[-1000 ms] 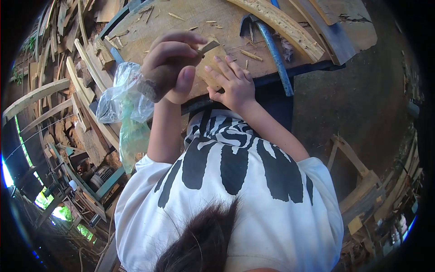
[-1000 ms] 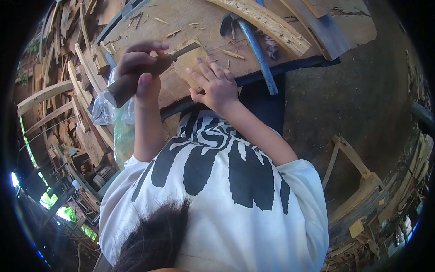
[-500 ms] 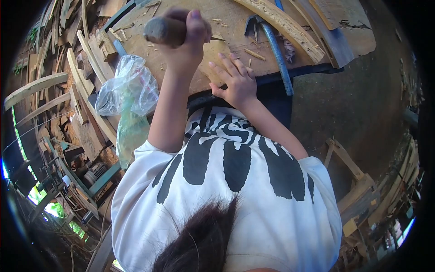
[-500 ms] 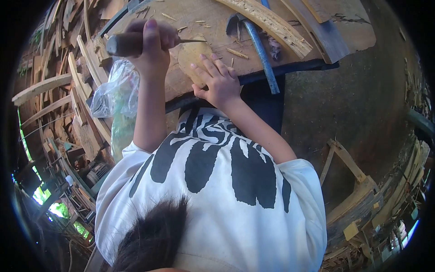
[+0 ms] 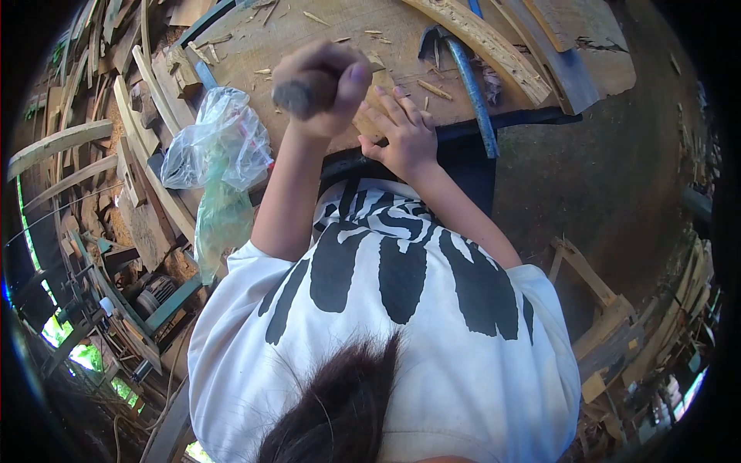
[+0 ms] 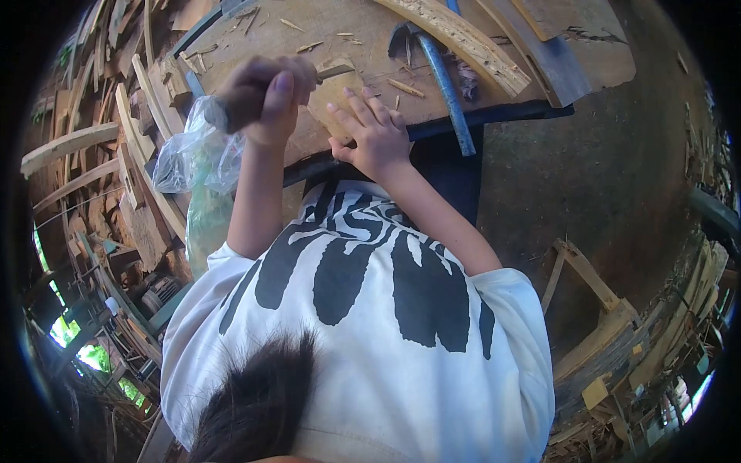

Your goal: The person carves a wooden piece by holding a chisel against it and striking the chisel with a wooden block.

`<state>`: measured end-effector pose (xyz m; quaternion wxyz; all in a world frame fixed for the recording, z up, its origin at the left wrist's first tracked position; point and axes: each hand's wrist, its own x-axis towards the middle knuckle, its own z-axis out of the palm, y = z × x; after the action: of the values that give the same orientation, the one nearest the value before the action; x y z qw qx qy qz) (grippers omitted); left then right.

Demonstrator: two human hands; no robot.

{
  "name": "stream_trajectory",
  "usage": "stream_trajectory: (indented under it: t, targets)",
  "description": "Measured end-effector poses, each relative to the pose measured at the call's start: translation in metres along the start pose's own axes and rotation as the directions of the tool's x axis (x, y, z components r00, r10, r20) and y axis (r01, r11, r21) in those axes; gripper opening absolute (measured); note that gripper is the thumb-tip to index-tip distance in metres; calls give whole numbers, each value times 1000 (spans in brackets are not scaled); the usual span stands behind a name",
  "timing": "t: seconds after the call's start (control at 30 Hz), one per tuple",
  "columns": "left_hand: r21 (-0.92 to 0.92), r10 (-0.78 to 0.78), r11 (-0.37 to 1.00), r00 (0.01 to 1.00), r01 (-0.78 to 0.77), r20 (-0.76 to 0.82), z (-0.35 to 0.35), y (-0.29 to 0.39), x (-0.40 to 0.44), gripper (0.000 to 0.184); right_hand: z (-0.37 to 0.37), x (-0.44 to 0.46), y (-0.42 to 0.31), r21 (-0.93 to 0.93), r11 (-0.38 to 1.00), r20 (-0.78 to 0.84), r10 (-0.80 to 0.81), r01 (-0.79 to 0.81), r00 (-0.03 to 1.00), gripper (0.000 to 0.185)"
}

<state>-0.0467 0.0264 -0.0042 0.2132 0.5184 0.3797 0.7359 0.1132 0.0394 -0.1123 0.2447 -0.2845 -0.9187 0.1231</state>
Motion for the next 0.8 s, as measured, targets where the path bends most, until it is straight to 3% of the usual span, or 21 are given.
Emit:
stream_trajectory:
  t: [0.17,0.37,0.43,0.5,0.57,0.6,0.67,0.73,0.77,0.8]
  targets:
    - [-25,60,998,998,-59,16,6,6,-9,10,2,-1,1,23,1000,1,4,-4,1000,56]
    - [43,0,999,998,2,-62,2,-1,-4,13,2,-1,0,11,1000,-6,1,0,1000,57]
    - [-95,-74,994,989,62,-126,-1,0,1,15,-7,2,-4,31,1000,0,2,-2,1000,52]
    - [-82,-85,994,984,73,-155,-2,2,4,15,-19,12,1,49,999,6,-2,1,1000,47]
    - [-181,-132,978,978,103,-159,-7,2,8,14,-40,34,24,340,938,224,-15,-63,974,34]
    - [-178,-126,979,978,95,-168,-10,2,9,14,-52,52,33,507,851,153,66,-136,986,23]
    - [-173,-142,979,972,109,-189,-14,1,13,14,-80,85,58,278,958,-62,90,-69,994,29]
    - [-151,-192,975,963,164,-190,-14,4,16,12,-83,105,95,55,995,-118,93,-87,989,49]
    - [-132,-253,964,950,231,-184,-16,4,18,10,-82,108,103,52,996,-120,83,-78,989,49]
    - [-241,-295,940,931,242,-215,-29,-14,15,11,-80,109,110,-61,985,3,161,-161,987,57]
